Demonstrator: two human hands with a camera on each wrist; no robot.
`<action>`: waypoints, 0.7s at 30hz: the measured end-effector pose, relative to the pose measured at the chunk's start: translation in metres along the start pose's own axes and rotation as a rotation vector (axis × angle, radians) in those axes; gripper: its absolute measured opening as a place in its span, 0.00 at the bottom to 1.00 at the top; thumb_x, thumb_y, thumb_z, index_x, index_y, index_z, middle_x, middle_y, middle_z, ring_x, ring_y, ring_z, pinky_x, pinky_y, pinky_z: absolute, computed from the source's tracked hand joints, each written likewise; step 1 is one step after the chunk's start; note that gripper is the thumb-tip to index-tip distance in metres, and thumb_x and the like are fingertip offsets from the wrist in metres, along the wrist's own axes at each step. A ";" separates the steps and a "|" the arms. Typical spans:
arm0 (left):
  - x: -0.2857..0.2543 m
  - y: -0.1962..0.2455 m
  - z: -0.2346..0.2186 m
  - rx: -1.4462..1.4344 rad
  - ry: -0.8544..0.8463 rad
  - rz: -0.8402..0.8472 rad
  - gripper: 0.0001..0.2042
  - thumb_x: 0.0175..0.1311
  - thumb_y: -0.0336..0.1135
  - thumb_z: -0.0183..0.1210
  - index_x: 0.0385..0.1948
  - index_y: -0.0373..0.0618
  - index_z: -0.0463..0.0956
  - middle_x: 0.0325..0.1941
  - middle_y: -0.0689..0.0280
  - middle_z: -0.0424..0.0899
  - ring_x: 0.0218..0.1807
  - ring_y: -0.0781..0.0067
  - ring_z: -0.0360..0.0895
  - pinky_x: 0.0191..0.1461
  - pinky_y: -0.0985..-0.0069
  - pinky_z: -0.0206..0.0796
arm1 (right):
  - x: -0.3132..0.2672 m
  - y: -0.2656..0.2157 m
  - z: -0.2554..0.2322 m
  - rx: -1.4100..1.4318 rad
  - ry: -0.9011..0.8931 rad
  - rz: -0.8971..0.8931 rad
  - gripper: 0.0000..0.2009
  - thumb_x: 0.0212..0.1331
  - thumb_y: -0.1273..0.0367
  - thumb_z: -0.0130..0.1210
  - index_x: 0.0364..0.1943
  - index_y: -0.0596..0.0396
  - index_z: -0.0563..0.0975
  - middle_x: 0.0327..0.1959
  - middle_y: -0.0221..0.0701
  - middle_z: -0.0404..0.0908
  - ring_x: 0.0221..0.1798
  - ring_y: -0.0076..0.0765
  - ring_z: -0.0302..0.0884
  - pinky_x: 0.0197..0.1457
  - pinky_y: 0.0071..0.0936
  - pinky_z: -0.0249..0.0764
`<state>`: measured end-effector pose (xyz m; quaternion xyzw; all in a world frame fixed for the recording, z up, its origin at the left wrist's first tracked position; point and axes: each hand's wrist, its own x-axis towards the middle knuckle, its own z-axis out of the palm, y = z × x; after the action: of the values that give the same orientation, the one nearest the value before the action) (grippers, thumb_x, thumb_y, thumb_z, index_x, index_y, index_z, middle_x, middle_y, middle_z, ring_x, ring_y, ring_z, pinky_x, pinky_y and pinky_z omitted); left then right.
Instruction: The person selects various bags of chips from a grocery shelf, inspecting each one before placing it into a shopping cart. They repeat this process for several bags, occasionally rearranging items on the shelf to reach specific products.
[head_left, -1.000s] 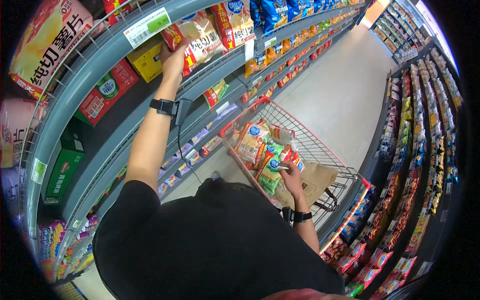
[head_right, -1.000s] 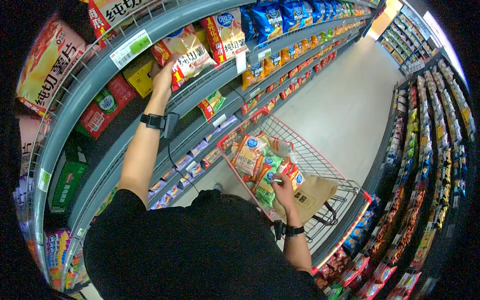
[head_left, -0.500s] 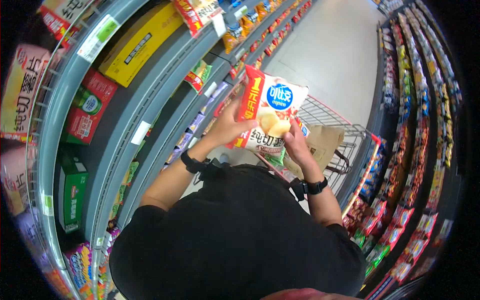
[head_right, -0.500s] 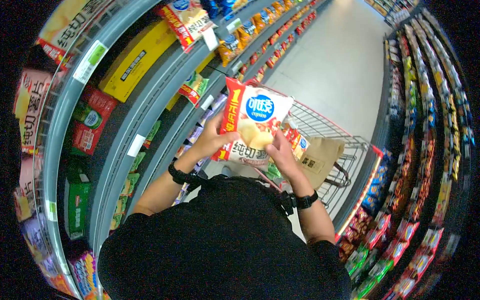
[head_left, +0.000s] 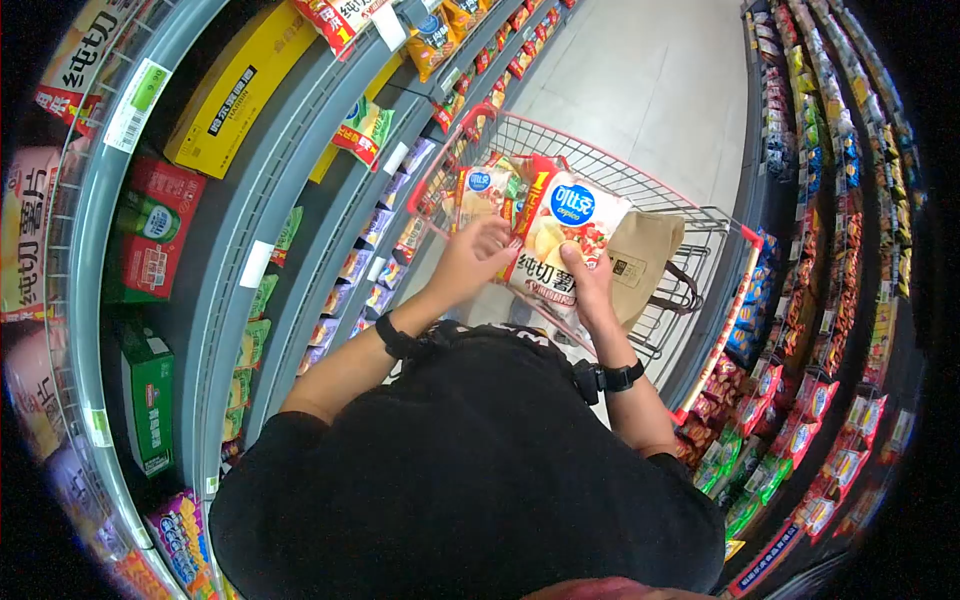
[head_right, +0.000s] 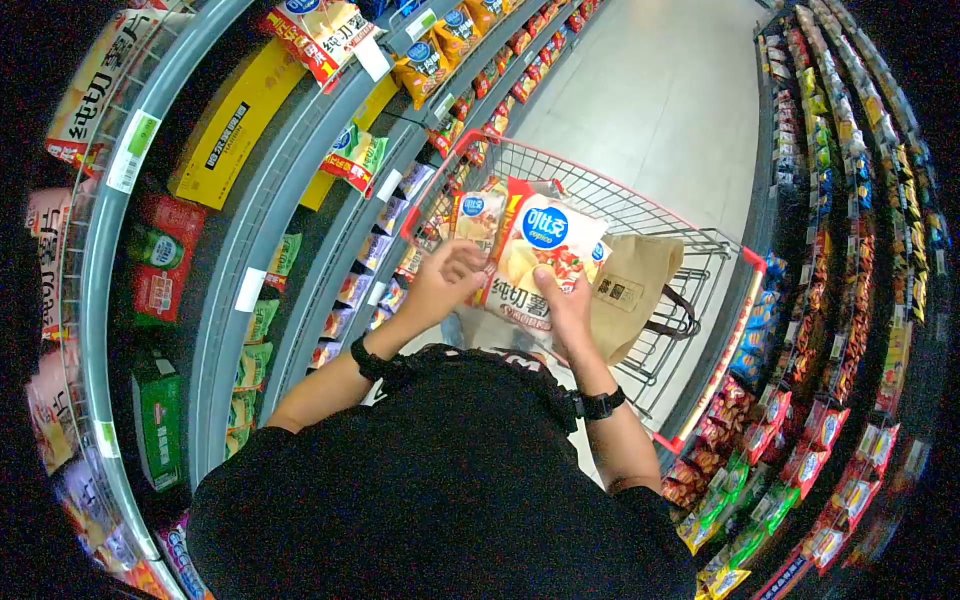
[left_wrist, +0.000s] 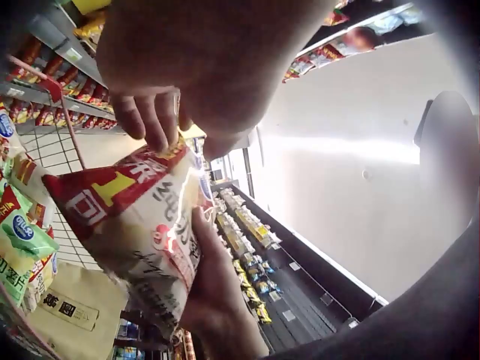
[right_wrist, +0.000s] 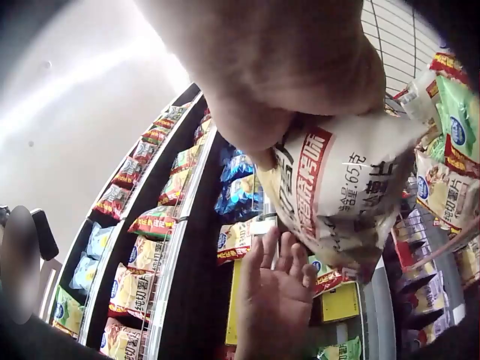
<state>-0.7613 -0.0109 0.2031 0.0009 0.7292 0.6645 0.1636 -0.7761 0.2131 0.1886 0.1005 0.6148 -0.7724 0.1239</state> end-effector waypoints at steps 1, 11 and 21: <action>0.000 0.001 0.006 0.004 -0.004 0.027 0.31 0.56 0.33 0.65 0.61 0.40 0.59 0.53 0.58 0.72 0.49 0.73 0.74 0.50 0.75 0.70 | -0.002 0.000 -0.001 0.002 0.040 -0.002 0.27 0.56 0.63 0.64 0.55 0.62 0.66 0.47 0.37 0.78 0.45 0.30 0.79 0.49 0.27 0.77; 0.004 0.019 0.035 -0.204 0.279 0.061 0.29 0.53 0.31 0.67 0.56 0.37 0.65 0.56 0.57 0.75 0.57 0.69 0.74 0.59 0.70 0.67 | -0.021 -0.033 -0.017 -0.236 -0.509 -0.225 0.28 0.57 0.74 0.58 0.63 0.59 0.63 0.65 0.38 0.64 0.65 0.35 0.64 0.62 0.32 0.68; 0.006 0.008 0.074 -0.758 0.164 -0.240 0.24 0.67 0.40 0.55 0.59 0.35 0.62 0.54 0.57 0.76 0.51 0.69 0.79 0.53 0.72 0.75 | 0.001 -0.018 -0.048 0.166 -0.469 0.361 0.26 0.63 0.64 0.55 0.62 0.61 0.63 0.56 0.37 0.74 0.55 0.30 0.74 0.56 0.26 0.72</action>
<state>-0.7509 0.0626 0.2051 -0.1976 0.4383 0.8602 0.1698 -0.7826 0.2637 0.1944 0.0366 0.4766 -0.7875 0.3891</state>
